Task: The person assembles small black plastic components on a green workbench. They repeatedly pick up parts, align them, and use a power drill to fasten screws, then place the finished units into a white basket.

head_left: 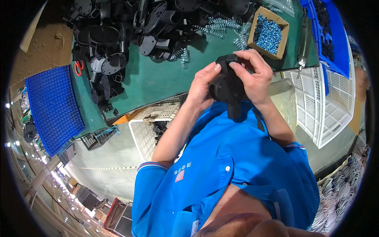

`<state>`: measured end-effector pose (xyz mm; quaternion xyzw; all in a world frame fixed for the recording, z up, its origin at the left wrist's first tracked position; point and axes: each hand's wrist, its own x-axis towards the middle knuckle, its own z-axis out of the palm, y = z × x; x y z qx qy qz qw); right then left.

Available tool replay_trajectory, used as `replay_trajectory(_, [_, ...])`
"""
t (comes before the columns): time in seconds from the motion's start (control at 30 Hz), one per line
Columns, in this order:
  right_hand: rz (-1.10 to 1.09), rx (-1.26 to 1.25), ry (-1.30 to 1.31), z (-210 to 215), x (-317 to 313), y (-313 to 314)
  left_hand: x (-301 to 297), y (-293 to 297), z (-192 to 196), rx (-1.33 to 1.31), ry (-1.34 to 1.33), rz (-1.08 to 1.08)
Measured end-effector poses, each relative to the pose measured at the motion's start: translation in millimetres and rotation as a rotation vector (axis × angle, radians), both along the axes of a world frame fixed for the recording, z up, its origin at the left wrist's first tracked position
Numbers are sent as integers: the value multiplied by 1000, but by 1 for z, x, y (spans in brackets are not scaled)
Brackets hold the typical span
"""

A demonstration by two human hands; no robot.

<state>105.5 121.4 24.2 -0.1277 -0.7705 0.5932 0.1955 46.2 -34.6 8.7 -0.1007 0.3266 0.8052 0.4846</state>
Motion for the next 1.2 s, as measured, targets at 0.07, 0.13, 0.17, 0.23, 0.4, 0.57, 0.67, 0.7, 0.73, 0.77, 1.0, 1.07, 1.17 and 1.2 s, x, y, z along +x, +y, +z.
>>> replay_trajectory(0.07, [11, -3, 50, 7, 2, -3, 10, 2, 6, -58, 79, 74])
replay_trajectory(0.13, [22, 134, 119, 14, 3, -4, 19, 5, 10, -41, 84, 155])
replay_trajectory(0.17, [27, 204, 152, 17, 3, -5, 21, 2, 11, -77, 123, 148])
replay_trajectory(0.23, [20, 262, 153, 23, 4, -2, 22, 1, 14, -135, 209, 138])
replay_trajectory(0.4, [71, 106, 167, 29, 4, -4, 3, -6, 17, -56, 119, 28])
replay_trajectory(0.57, [85, -41, 70, 10, 5, -4, -5, -11, 24, -187, 213, -41])
replay_trajectory(0.67, [63, -83, 141, -1, 0, -6, -14, -12, 29, -445, 697, -36])
replay_trajectory(0.7, [49, -83, 180, -7, -1, -7, -19, -12, 30, -533, 904, -44])
replay_trajectory(0.73, [71, -7, 147, -21, -2, -6, -27, -11, 34, -724, 1293, -125])
replay_trajectory(0.77, [93, 70, 113, -41, -1, -4, -27, -7, 35, -844, 1537, -150])
replay_trajectory(1.0, [-10, 474, -98, -58, -1, -7, -14, 5, -14, -1058, 1898, -91])
replay_trajectory(1.07, [-4, 479, -80, -61, 1, -6, -16, 3, -15, -1026, 1848, -155])
replay_trajectory(1.17, [12, 501, -46, -62, 4, -6, -22, 2, -10, -1009, 1799, -267])
replay_trajectory(1.2, [12, 510, -36, -63, 4, -5, -23, 2, -7, -1006, 1788, -309])
